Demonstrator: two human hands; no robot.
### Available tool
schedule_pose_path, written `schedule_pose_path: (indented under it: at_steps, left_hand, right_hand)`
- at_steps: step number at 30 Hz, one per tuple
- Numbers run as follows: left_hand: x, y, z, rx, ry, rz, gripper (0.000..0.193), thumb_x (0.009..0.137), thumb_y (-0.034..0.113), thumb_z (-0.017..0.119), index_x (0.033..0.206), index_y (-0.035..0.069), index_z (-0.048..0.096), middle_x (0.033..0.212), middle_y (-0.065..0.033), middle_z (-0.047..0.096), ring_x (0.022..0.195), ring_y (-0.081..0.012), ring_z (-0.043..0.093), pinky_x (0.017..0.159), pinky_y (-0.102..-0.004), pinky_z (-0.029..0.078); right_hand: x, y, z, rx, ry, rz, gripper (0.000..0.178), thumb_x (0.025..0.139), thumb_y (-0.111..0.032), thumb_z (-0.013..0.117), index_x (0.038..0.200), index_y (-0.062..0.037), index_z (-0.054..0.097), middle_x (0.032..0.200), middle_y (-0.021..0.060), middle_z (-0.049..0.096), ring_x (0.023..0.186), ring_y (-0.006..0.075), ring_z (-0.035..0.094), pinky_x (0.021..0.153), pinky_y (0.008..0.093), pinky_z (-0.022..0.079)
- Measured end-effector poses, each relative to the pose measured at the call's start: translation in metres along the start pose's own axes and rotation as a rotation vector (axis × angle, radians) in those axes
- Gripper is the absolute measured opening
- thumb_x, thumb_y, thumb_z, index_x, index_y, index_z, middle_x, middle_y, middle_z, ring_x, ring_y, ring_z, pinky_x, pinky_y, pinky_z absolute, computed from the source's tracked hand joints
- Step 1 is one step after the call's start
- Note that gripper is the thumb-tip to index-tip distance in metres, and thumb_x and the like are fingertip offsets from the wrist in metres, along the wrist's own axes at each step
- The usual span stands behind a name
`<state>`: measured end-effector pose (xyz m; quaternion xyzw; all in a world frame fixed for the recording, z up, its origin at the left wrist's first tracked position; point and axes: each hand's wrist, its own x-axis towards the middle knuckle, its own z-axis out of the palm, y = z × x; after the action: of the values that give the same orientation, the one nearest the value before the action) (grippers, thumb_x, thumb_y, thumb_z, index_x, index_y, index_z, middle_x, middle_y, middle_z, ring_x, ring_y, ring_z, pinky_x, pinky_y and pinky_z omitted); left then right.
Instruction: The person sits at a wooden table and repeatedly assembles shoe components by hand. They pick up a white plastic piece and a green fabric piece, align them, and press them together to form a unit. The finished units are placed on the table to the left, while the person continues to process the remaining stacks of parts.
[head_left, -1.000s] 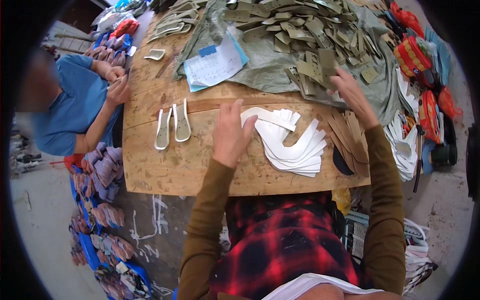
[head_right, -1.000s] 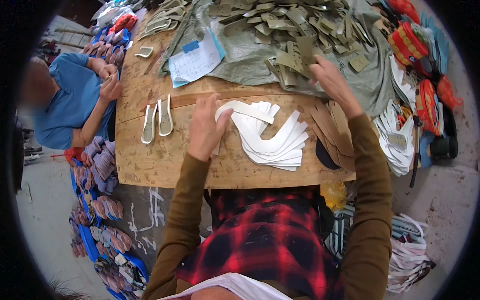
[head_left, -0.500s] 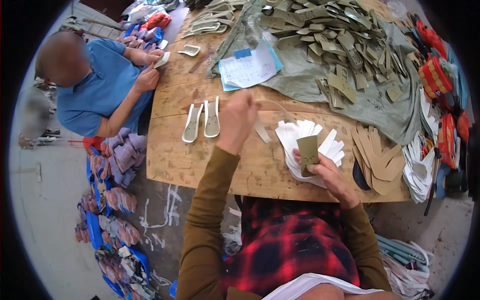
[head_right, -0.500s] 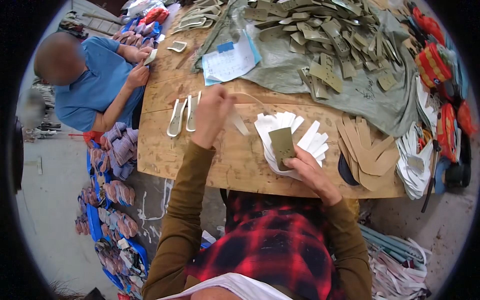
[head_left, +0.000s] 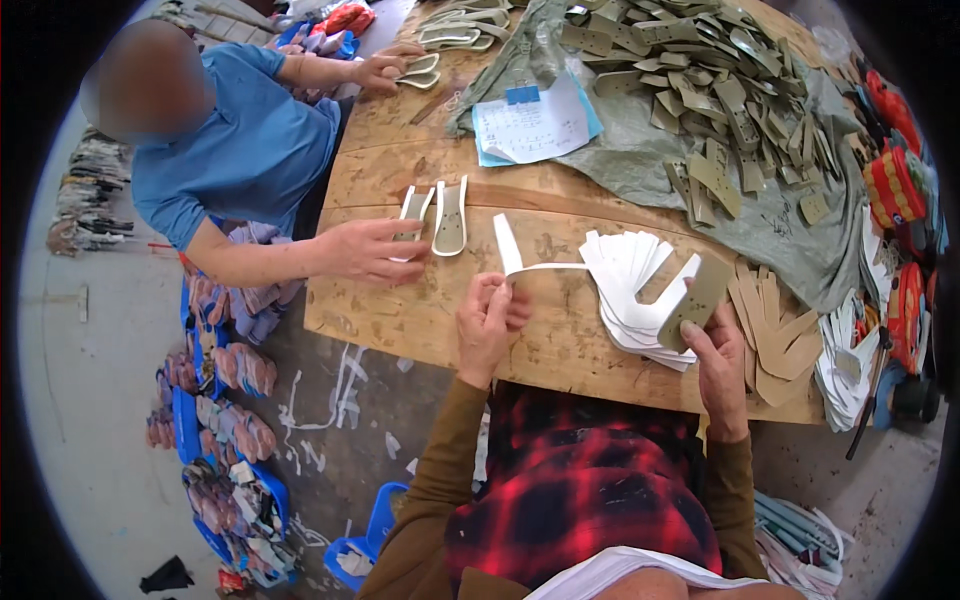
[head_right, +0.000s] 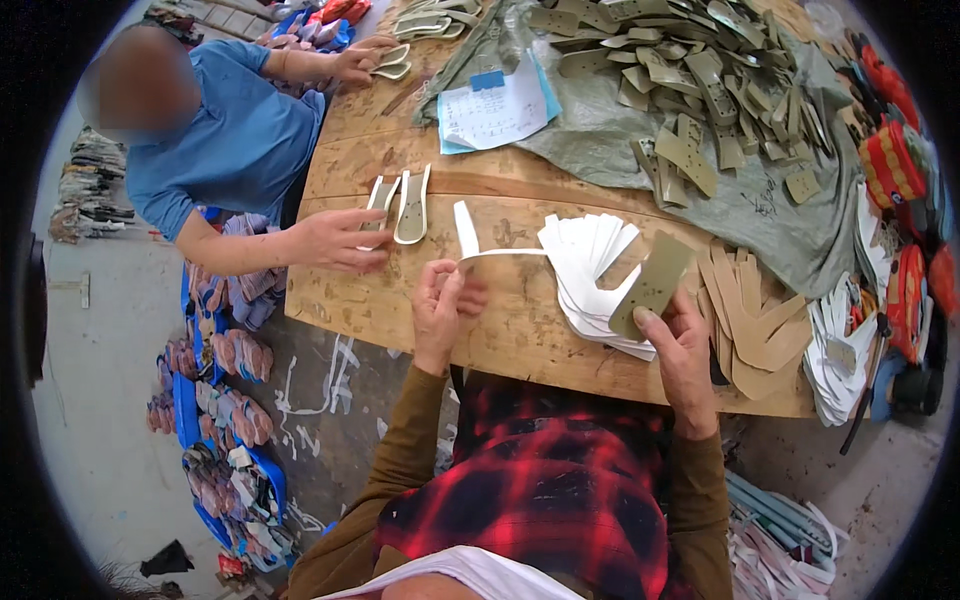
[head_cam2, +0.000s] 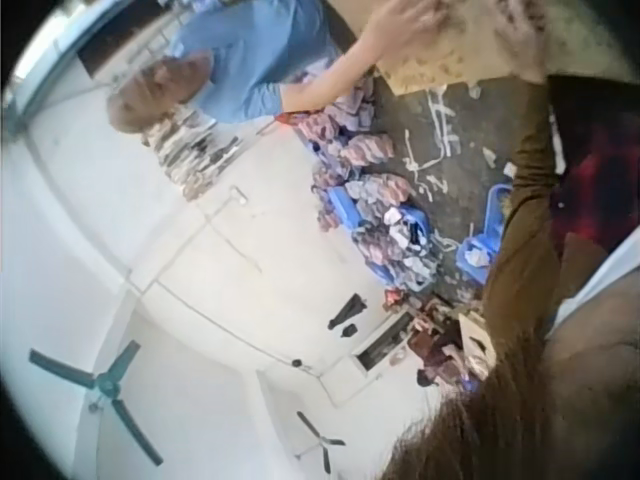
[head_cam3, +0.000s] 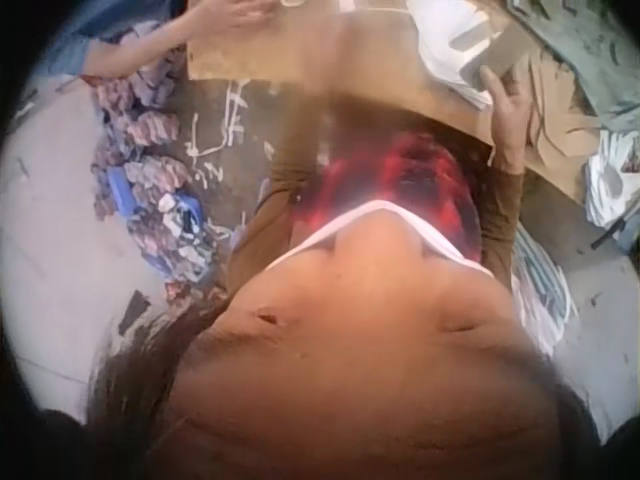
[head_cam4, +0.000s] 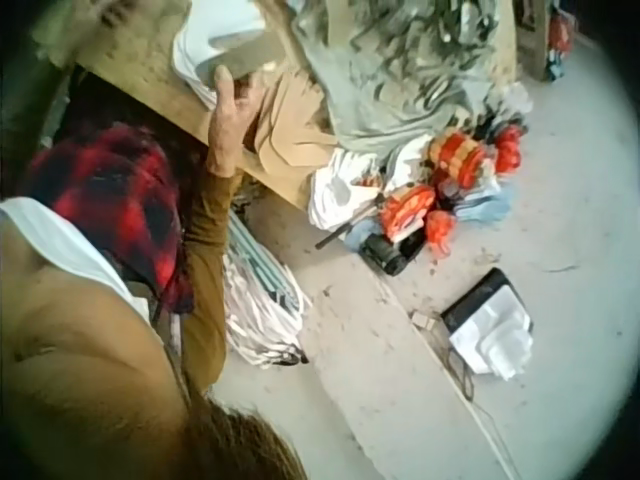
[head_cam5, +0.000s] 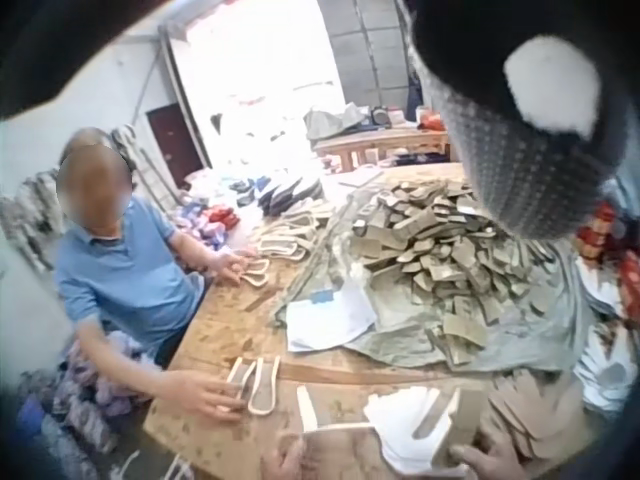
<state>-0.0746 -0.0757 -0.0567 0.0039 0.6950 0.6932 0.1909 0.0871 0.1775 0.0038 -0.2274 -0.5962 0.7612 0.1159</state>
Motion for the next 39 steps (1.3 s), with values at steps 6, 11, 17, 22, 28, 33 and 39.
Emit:
schedule_pose_path:
  at_steps: [6, 11, 17, 22, 28, 33, 39]
  left_hand:
    - [0.004, -0.001, 0.004, -0.299, 0.088, 0.006, 0.011, 0.096, 0.014, 0.062, 0.102, 0.006, 0.057, 0.093, -0.0063, 0.066, 0.076, -0.0148, 0.068, 0.061, -0.0268, 0.057]
    - [-0.011, 0.019, 0.014, -0.707, -0.024, -0.141, 0.02, 0.095, 0.012, 0.063, 0.113, 0.005, 0.057, 0.105, -0.0037, 0.066, 0.082, -0.0048, 0.061, 0.052, -0.0164, 0.048]
    - [-0.043, 0.062, 0.068, -0.912, -0.295, -0.29, 0.03, 0.101, 0.013, 0.051, 0.13, 0.004, 0.049, 0.128, -0.0104, 0.058, 0.111, -0.016, 0.061, 0.09, -0.0265, 0.056]
    - [-0.056, 0.062, 0.105, -0.984, -0.5, -0.447, 0.038, 0.105, 0.022, 0.041, 0.137, 0.002, 0.043, 0.136, -0.0149, 0.053, 0.121, -0.0233, 0.057, 0.104, -0.0377, 0.048]
    - [-0.071, 0.058, 0.118, -0.881, -0.554, -0.507, 0.037, 0.106, 0.025, 0.037, 0.133, 0.001, 0.046, 0.132, -0.0154, 0.055, 0.119, -0.024, 0.057, 0.106, -0.0413, 0.046]
    - [-0.07, 0.059, 0.11, -0.797, -0.577, -0.536, 0.037, 0.107, 0.026, 0.036, 0.132, 0.001, 0.047, 0.13, -0.0148, 0.056, 0.118, -0.0251, 0.057, 0.107, -0.0447, 0.045]
    - [-0.071, 0.062, 0.114, -0.751, -0.604, -0.528, 0.038, 0.107, 0.027, 0.037, 0.129, 0.0, 0.051, 0.13, -0.0145, 0.056, 0.119, -0.0245, 0.057, 0.106, -0.0444, 0.045]
  right_hand:
    - [-0.003, -0.004, 0.007, 0.072, 0.034, 0.008, 0.047, 0.087, -0.003, 0.065, 0.131, -0.0001, 0.048, 0.104, 0.0053, 0.065, 0.084, 0.0062, 0.057, 0.067, 0.0209, 0.043]
    - [-0.014, -0.022, -0.001, 0.103, 0.057, -0.094, 0.038, 0.088, -0.002, 0.063, 0.124, -0.0014, 0.052, 0.104, 0.0099, 0.066, 0.078, 0.013, 0.062, 0.061, 0.0255, 0.048]
    - [-0.023, -0.052, 0.001, 0.083, 0.048, -0.245, 0.03, 0.089, -0.003, 0.057, 0.118, 0.0017, 0.054, 0.109, 0.0148, 0.064, 0.078, 0.0189, 0.064, 0.066, 0.0296, 0.052]
    - [-0.015, -0.066, 0.013, -0.343, -0.07, -0.438, 0.029, 0.085, -0.001, 0.067, 0.113, 0.0023, 0.061, 0.095, 0.0103, 0.068, 0.083, 0.0196, 0.066, 0.072, 0.0297, 0.051]
    - [-0.003, -0.052, 0.003, -0.736, -0.175, -0.611, 0.028, 0.084, -0.009, 0.071, 0.11, 0.0005, 0.065, 0.085, 0.0109, 0.068, 0.069, 0.024, 0.063, 0.062, 0.0329, 0.048]
    - [-0.011, -0.061, 0.0, -0.634, -0.221, -0.438, 0.027, 0.083, -0.004, 0.072, 0.108, 0.0011, 0.065, 0.099, 0.0105, 0.068, 0.089, 0.0214, 0.065, 0.078, 0.0314, 0.048]
    - [-0.009, -0.048, -0.009, -0.793, -0.21, -0.572, 0.032, 0.083, -0.008, 0.072, 0.114, -0.0032, 0.065, 0.094, 0.0094, 0.07, 0.076, 0.0214, 0.066, 0.067, 0.031, 0.05]
